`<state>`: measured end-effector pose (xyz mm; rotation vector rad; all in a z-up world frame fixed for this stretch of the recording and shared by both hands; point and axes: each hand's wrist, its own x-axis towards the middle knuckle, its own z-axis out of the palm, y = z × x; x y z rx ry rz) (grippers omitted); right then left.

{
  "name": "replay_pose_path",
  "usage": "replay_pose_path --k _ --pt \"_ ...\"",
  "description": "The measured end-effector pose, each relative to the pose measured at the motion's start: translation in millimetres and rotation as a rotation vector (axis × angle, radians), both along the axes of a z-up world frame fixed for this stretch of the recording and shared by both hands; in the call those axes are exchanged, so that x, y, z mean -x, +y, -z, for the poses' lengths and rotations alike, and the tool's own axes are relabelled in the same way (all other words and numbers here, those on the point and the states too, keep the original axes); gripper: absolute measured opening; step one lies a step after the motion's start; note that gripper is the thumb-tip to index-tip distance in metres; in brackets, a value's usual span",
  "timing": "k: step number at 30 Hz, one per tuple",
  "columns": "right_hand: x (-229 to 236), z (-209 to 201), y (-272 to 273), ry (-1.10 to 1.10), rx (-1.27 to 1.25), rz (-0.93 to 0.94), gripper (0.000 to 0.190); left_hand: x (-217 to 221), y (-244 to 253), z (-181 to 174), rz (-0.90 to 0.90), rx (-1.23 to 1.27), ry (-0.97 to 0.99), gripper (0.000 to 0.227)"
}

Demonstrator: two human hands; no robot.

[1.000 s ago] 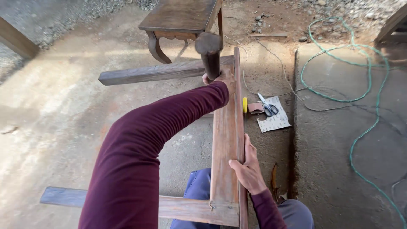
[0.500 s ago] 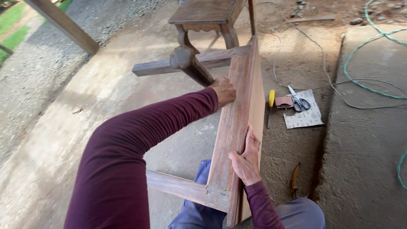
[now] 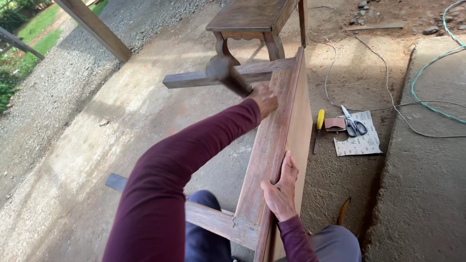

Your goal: Scraping old finish and residue from a wooden furniture frame using a chisel and mallet.

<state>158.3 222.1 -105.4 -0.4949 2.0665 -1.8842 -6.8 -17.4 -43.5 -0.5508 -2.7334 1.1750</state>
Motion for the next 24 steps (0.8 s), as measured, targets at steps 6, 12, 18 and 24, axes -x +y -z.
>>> replay_pose_path --k 6,12,18,24 --pt "-3.9 1.2 1.3 0.07 -0.007 0.006 0.106 -90.8 64.4 -36.6 -0.211 -0.033 -0.276 0.008" --pt "3.3 4.0 -0.8 0.055 -0.015 0.0 0.109 -106.8 68.1 -45.3 -0.1 -0.048 -0.124 0.007" --pt "4.4 9.6 1.0 0.084 0.005 0.023 0.109 -32.8 32.5 15.5 -0.109 -0.051 0.153 0.019" --pt "-2.1 0.2 8.0 0.091 0.006 -0.012 0.108 -114.5 96.1 -11.6 -0.339 -0.108 -0.227 0.018"
